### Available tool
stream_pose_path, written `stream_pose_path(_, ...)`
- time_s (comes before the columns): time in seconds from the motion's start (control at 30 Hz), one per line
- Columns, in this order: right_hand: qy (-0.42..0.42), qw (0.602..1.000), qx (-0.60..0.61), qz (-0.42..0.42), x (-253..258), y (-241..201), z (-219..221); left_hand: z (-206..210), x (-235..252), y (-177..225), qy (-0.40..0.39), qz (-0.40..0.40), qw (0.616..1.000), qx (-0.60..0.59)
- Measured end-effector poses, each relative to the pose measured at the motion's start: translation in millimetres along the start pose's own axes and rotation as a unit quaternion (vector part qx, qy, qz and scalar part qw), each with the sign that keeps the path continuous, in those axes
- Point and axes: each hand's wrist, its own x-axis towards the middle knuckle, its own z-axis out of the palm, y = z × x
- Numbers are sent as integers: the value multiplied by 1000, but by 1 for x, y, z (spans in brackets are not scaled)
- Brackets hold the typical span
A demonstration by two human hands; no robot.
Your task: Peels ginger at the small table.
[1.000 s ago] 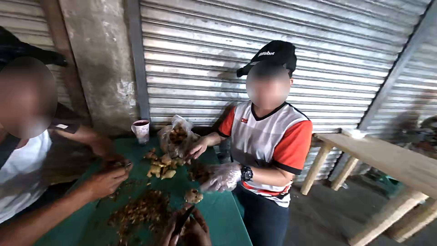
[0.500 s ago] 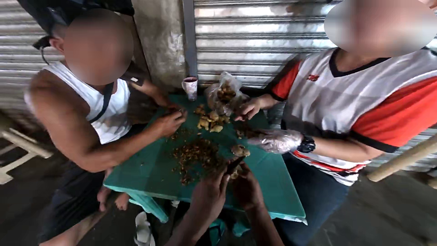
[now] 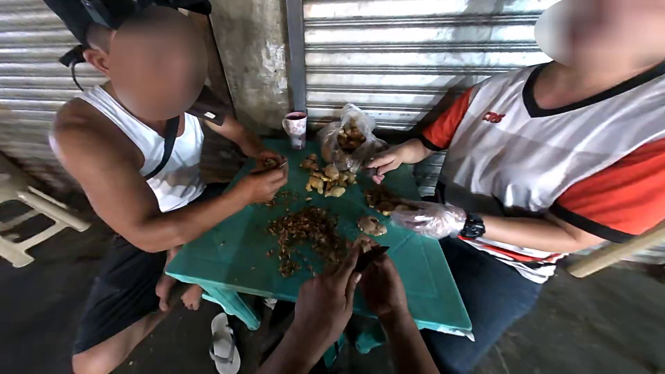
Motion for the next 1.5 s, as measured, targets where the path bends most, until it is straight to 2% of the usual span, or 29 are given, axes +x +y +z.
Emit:
stream_pose_path(0.2, -6, 999, -46, -5, 0, -1, 5, -10, 24, 7, -55, -56, 996, 35)
stream_pose_path(0.3, -15, 999, -36, 7, 1, 1, 2, -19, 41, -1, -80, -104, 991, -20)
stream_pose_path(0.43, 4, 999, 4, 41, 2, -7, 5, -16, 39, -13, -48, -89, 994, -42)
stream_pose_path(0.57, 10, 996, 61, 59, 3, -9, 5, -18, 38, -20, -50, -119, 992, -5)
stream_pose_path(0.63, -1, 995, 81, 55, 3, -8, 3, -17, 35, -18, -56, -113, 992, 10)
stream_pose_path(0.77, 3, 998, 49, 39, 2, -6, 4, -5, 19, -6, -52, -37, 998, 8)
stream_pose_path(0.9, -15, 1000, 20, 7, 3, -1, -5, 0, 12, 0, -51, -23, 998, 14)
stream_pose_path(1.13, 29, 989, -81, -123, 2, 9, 2, -2, 7, -1, -33, -11, 999, 18)
stream_pose_path(1.5, 16, 989, -82, -119, 4, 8, 1, 0, 19, 1, -46, -27, 999, 1)
